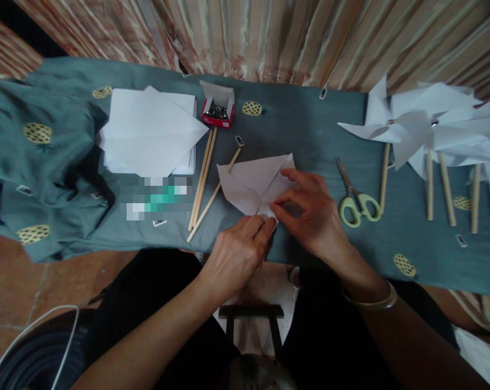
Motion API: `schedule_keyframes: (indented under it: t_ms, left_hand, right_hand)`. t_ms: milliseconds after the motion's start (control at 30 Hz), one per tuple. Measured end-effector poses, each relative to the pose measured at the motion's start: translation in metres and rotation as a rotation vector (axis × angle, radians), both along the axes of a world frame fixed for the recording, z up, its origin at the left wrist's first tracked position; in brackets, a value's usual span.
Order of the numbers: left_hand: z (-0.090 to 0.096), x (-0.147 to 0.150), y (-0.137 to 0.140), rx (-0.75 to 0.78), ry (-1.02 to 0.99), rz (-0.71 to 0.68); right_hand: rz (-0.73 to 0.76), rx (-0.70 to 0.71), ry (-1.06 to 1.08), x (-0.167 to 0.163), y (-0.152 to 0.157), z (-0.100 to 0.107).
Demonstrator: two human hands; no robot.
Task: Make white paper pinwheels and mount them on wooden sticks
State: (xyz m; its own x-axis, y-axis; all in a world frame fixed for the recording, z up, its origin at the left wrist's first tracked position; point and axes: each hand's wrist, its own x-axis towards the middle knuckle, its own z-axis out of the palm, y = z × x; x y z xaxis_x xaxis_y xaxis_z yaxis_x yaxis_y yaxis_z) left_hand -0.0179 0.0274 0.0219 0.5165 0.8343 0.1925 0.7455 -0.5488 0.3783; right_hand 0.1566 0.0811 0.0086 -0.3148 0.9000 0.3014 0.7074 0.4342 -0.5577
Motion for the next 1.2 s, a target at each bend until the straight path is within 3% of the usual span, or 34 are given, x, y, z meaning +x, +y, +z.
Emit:
schedule_keyframes:
  t_ms: [833,1200]
  left_hand:
    - [-0.0007,0.0011,0.0012,-0.036,0.021,-0.002]
    - [0.0001,0.0016,0.0020,-0.056,0.016,0.002]
  right_hand:
    - [0.056,0.083,0.016,-0.0016,-0.0045,-0.0047]
    - [0.037,0.037,0.010,-0.0011,-0.0073,-0.0014]
